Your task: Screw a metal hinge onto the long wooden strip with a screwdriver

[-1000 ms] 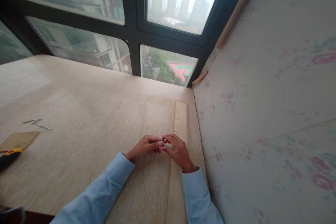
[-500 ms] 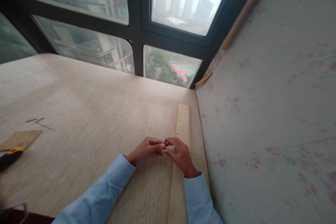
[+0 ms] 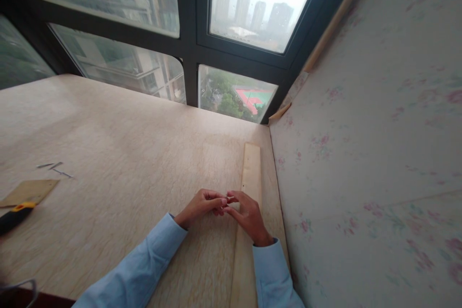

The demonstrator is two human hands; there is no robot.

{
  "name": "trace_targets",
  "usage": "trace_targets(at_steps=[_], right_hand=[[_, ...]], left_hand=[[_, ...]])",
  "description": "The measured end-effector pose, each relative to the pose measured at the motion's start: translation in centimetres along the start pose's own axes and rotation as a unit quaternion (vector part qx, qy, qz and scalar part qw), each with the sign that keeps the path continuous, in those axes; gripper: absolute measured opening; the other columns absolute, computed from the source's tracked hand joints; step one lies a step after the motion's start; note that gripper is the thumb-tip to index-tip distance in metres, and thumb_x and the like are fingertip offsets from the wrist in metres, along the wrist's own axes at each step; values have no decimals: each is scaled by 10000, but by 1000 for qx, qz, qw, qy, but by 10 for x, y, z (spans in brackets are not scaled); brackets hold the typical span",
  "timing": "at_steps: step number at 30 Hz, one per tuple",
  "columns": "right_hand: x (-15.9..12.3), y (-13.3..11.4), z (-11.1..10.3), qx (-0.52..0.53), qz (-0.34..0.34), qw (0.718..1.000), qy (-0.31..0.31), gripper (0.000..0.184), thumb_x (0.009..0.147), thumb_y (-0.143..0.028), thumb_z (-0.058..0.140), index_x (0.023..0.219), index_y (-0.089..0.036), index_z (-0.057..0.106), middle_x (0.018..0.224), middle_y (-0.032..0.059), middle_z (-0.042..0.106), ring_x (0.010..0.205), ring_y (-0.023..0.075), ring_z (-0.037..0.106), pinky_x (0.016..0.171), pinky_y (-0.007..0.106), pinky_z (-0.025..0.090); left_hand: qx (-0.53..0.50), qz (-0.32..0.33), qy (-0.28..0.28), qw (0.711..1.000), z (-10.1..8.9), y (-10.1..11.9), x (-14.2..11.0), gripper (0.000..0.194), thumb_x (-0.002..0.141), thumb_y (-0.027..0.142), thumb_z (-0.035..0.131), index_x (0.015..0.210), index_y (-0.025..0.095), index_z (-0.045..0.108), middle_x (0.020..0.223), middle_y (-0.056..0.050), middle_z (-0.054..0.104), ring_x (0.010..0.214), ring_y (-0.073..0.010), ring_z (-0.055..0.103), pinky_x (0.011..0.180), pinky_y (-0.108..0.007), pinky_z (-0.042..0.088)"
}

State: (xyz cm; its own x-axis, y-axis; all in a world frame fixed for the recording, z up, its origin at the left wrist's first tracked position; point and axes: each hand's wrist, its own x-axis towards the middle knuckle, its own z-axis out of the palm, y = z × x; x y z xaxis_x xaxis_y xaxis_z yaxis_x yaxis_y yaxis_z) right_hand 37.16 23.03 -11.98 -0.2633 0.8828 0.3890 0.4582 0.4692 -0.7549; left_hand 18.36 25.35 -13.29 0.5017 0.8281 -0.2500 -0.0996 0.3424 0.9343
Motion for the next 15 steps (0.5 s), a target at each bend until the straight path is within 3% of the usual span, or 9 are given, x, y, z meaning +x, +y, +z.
trace_targets(at_steps=[15], right_hand=[[-1, 4, 3, -10, -13, 1000, 1, 373, 792, -406, 717, 1125, -250, 655, 969, 63, 745, 803, 218, 728, 771, 369, 599]], left_hand=[[22, 10, 21, 999, 2, 0, -1, 430, 716, 498, 693, 832, 87, 741, 635, -84, 691, 566, -150, 637, 528, -219, 447]])
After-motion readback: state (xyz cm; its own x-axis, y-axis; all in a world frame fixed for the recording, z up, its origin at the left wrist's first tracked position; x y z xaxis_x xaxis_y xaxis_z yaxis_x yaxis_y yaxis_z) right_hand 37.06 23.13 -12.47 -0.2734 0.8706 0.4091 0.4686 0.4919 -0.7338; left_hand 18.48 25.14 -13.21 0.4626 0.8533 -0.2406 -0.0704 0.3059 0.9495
